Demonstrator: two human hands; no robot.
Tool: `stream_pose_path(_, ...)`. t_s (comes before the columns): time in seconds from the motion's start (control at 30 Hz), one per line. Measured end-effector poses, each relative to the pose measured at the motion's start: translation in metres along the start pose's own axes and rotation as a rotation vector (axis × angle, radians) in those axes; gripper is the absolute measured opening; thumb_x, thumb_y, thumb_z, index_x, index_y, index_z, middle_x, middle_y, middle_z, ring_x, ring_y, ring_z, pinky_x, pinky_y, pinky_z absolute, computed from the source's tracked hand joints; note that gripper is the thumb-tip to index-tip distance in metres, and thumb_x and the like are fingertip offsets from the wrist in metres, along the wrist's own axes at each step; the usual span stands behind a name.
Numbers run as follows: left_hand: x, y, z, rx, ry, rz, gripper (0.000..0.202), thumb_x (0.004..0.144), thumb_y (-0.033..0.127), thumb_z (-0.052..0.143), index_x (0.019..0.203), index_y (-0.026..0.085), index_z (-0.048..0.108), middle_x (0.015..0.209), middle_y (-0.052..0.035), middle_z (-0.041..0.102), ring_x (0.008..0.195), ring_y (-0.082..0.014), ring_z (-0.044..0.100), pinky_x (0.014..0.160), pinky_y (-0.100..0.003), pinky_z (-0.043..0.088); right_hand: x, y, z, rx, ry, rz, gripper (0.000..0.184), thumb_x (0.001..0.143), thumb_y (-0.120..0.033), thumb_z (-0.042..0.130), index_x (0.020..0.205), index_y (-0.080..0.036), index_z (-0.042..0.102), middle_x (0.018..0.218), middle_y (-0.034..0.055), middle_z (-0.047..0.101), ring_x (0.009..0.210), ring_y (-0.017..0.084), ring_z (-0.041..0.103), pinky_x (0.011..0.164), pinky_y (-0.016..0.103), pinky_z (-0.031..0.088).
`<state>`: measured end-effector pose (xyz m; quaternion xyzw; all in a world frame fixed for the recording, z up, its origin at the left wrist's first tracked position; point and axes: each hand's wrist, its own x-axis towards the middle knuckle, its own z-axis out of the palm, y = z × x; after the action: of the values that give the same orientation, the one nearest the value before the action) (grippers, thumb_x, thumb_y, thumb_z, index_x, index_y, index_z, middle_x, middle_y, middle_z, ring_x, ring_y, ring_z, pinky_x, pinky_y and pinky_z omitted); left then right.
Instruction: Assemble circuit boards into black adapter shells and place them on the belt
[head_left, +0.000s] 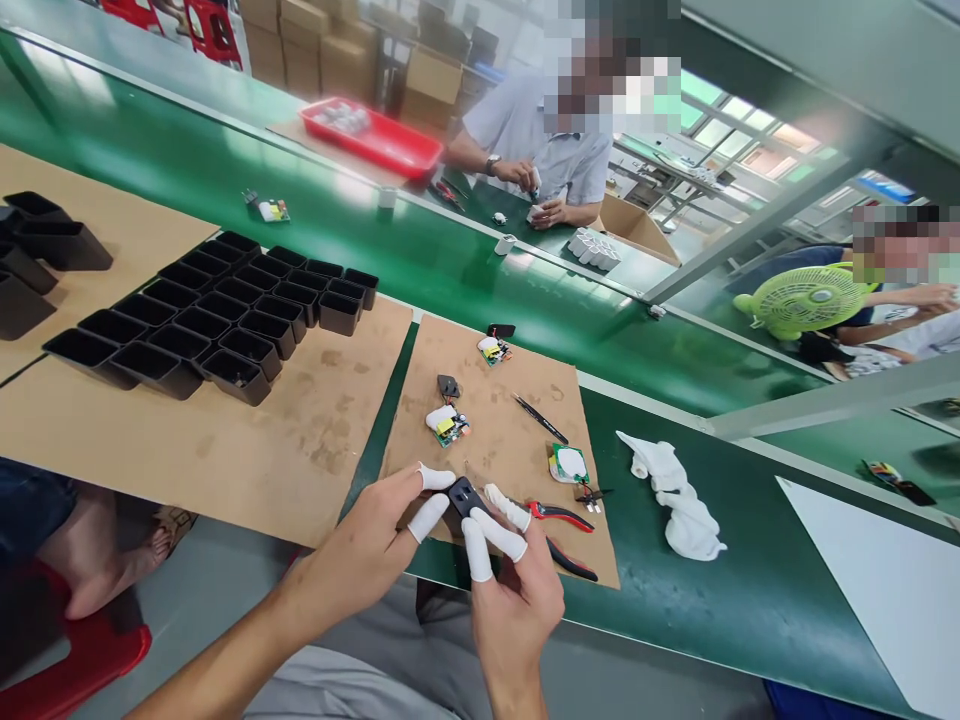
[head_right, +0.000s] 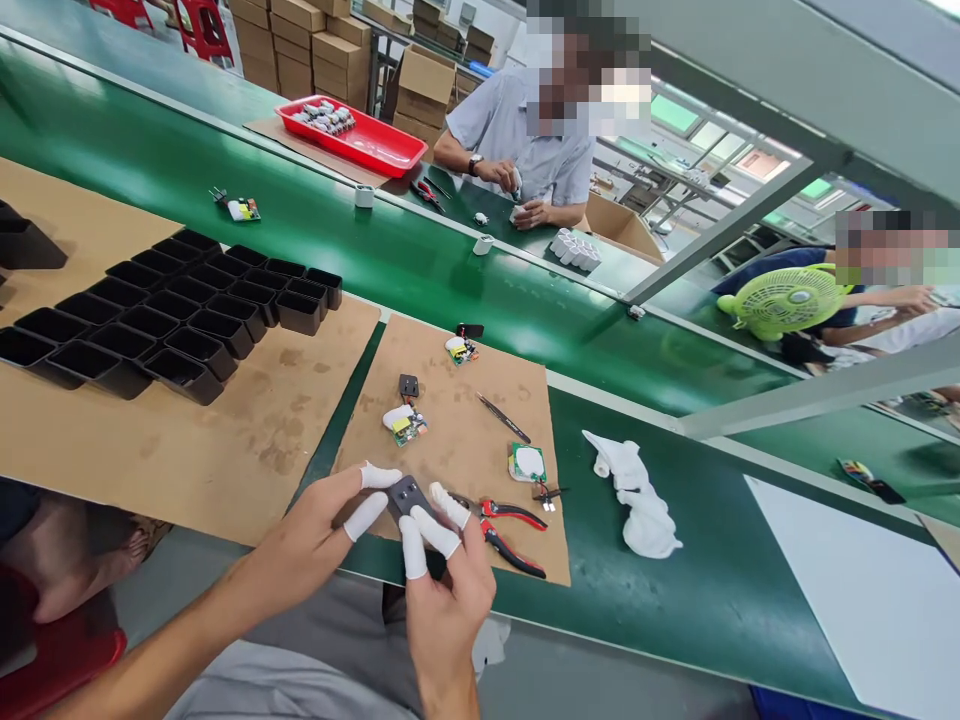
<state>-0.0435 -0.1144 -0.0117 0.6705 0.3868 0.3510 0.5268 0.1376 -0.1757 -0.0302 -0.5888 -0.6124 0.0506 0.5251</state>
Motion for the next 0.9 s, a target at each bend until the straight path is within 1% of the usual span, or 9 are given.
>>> stream_pose_path(0.1, 0.0041, 0.0045, -0.0020, -0.078, 0.007, -0.046, 0.024, 0.116, 0.034, 0.052, 0.121, 0.025, 0.074, 0.123, -0.0055, 0.083, 0.117, -0.0248, 0.078, 0.105, -0.035, 0.063, -0.0008, 0.0005, -0.0020, 0.054, -0.007, 0.022, 0.022, 0.100, -0.012, 0.082, 0.117, -0.026, 0.089, 0.121, 0.0112, 0.088, 0.106, 0.026, 0.087, 0.092, 0.041, 0.075)
stream_pose_path(0.2, 0.0048, 0.0056, -0.0026, -0.090, 0.008, -0.086, 0.025, 0.115, 0.038, 0.056, 0.126, 0.025, 0.075, 0.129, -0.0053, 0.083, 0.119, -0.0251, 0.078, 0.108, -0.035, 0.062, -0.0021, -0.0002, -0.0035, 0.070, 0.008, -0.006, 0.029, 0.098, -0.009, 0.083, 0.121, -0.027, 0.088, 0.120, 0.0087, 0.089, 0.103, 0.025, 0.087, 0.092, 0.040, 0.075)
stream_pose_path(0.3, 0.0030, 0.0054, -0.0030, -0.082, 0.007, -0.098, 0.026, 0.114, 0.039, 0.057, 0.128, 0.027, 0.076, 0.133, -0.0050, 0.083, 0.119, -0.0253, 0.078, 0.109, -0.036, 0.063, -0.0037, -0.0012, -0.0036, 0.096, 0.005, -0.001, 0.032, 0.099, -0.006, 0.082, 0.121, -0.029, 0.088, 0.121, 0.0078, 0.088, 0.104, 0.024, 0.086, 0.094, 0.041, 0.074)
stream_pose_path(0.4, 0.0021, 0.0043, -0.0029, -0.067, 0.001, -0.099, 0.029, 0.114, 0.037, 0.056, 0.133, 0.027, 0.076, 0.133, -0.0048, 0.083, 0.118, -0.0253, 0.078, 0.109, -0.036, 0.063, -0.0048, -0.0010, -0.0039, 0.124, -0.034, 0.067, 0.036, 0.100, -0.008, 0.082, 0.129, -0.030, 0.086, 0.126, 0.0088, 0.087, 0.111, 0.025, 0.084, 0.098, 0.040, 0.073)
stream_pose_path(0.53, 0.0020, 0.0039, -0.0027, -0.039, -0.023, -0.075, 0.035, 0.114, 0.037, 0.053, 0.140, 0.027, 0.075, 0.133, -0.0054, 0.082, 0.117, -0.0252, 0.078, 0.108, -0.036, 0.064, -0.0050, 0.0005, -0.0048, 0.161, -0.089, 0.195, 0.042, 0.099, -0.014, 0.086, 0.139, -0.028, 0.083, 0.138, 0.0129, 0.083, 0.119, 0.026, 0.082, 0.104, 0.041, 0.072)
stream_pose_path(0.67, 0.0015, 0.0072, -0.0053, -0.048, -0.061, -0.112, 0.033, 0.114, 0.038, 0.056, 0.141, 0.027, 0.073, 0.139, -0.0063, 0.081, 0.123, -0.0260, 0.077, 0.115, -0.038, 0.061, -0.0042, 0.0001, -0.0047, 0.277, -0.074, 0.364, 0.039, 0.097, -0.022, 0.090, 0.135, -0.028, 0.084, 0.139, 0.0138, 0.082, 0.119, 0.027, 0.083, 0.103, 0.040, 0.073)
stream_pose_path(0.73, 0.0018, 0.0094, -0.0072, -0.046, -0.079, -0.128, 0.032, 0.114, 0.039, 0.058, 0.140, 0.027, 0.072, 0.140, -0.0062, 0.081, 0.126, -0.0262, 0.077, 0.117, -0.039, 0.059, -0.0030, -0.0012, -0.0050, 0.316, -0.075, 0.409, 0.036, 0.095, -0.023, 0.092, 0.130, -0.029, 0.086, 0.139, 0.0130, 0.083, 0.121, 0.027, 0.082, 0.103, 0.039, 0.072)
stream_pose_path(0.83, 0.0031, 0.0117, -0.0088, -0.052, -0.095, -0.121, 0.029, 0.114, 0.036, 0.058, 0.138, 0.027, 0.071, 0.137, -0.0050, 0.081, 0.124, -0.0249, 0.077, 0.114, -0.036, 0.060, -0.0002, -0.0032, -0.0066, 0.342, -0.102, 0.386, 0.031, 0.096, -0.020, 0.090, 0.126, -0.030, 0.087, 0.139, 0.0124, 0.082, 0.125, 0.027, 0.080, 0.101, 0.036, 0.072)
stream_pose_path(0.9, 0.0039, 0.0117, -0.0090, -0.061, -0.104, -0.119, 0.028, 0.114, 0.035, 0.057, 0.138, 0.027, 0.070, 0.134, -0.0045, 0.081, 0.119, -0.0241, 0.078, 0.108, -0.035, 0.061, 0.0017, -0.0036, -0.0078, 0.344, -0.117, 0.351, 0.033, 0.098, -0.017, 0.088, 0.127, -0.030, 0.087, 0.140, 0.0121, 0.081, 0.126, 0.026, 0.080, 0.099, 0.034, 0.072)
